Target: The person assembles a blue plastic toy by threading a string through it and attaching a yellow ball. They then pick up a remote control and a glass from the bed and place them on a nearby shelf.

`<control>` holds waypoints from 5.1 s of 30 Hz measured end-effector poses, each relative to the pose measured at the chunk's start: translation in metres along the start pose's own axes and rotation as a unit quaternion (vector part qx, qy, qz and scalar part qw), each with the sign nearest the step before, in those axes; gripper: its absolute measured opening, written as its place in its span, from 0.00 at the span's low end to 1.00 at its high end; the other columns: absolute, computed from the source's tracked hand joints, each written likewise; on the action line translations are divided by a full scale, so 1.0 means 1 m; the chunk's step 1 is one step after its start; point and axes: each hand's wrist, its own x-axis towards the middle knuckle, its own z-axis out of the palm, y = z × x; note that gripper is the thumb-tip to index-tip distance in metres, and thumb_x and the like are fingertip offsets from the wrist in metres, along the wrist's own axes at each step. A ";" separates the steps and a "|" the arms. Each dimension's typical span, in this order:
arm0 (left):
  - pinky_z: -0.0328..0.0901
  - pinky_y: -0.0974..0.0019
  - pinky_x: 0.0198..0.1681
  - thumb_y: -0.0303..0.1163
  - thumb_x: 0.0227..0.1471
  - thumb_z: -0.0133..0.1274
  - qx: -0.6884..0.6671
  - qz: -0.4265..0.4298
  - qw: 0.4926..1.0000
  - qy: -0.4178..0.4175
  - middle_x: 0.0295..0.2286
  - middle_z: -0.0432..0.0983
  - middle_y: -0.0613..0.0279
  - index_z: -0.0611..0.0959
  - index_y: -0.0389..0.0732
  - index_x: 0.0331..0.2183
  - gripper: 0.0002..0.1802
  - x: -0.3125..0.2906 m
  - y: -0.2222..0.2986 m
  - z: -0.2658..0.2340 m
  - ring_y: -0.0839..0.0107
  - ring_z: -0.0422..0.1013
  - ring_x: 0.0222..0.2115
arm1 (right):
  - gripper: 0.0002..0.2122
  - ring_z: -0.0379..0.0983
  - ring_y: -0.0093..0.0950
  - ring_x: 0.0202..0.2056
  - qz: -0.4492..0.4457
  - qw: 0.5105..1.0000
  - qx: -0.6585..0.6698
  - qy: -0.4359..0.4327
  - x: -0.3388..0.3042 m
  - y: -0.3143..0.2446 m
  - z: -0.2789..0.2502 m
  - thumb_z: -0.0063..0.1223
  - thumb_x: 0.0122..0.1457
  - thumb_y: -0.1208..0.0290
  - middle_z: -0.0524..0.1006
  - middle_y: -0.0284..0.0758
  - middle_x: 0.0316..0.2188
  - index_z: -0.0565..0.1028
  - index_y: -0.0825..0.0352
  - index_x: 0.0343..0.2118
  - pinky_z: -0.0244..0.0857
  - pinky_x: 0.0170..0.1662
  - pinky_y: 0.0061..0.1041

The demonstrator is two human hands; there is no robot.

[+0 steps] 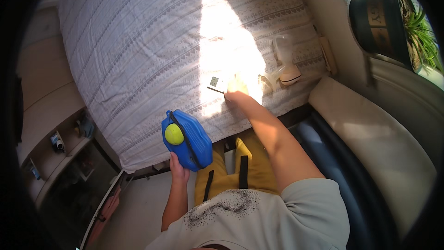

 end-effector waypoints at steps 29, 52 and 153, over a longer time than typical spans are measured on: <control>0.61 0.57 0.52 0.52 0.59 0.38 0.035 0.018 0.997 -0.067 0.52 0.62 0.53 0.59 0.35 0.56 0.34 0.002 0.006 0.022 0.60 0.63 0.51 | 0.25 0.70 0.23 0.41 0.070 0.899 0.429 -0.048 -0.037 0.150 -0.133 0.59 0.49 0.79 0.73 0.32 0.42 0.65 0.66 0.51 0.66 0.43 0.25; 0.61 0.58 0.53 0.51 0.58 0.40 0.013 0.040 0.996 -0.074 0.51 0.63 0.53 0.60 0.36 0.55 0.33 -0.019 0.016 0.032 0.61 0.64 0.50 | 0.24 0.73 0.24 0.38 0.086 0.849 0.490 0.180 -0.042 0.105 -0.079 0.62 0.45 0.79 0.75 0.34 0.39 0.68 0.71 0.47 0.67 0.41 0.21; 0.60 0.59 0.53 0.50 0.60 0.38 0.080 -0.025 0.986 -0.144 0.52 0.61 0.53 0.58 0.34 0.55 0.33 0.021 0.031 -0.004 0.61 0.62 0.51 | 0.20 0.74 0.45 0.35 0.386 0.828 0.166 0.371 -0.005 0.104 -0.066 0.36 0.60 0.55 0.78 0.43 0.33 0.78 0.65 0.34 0.69 0.36 0.40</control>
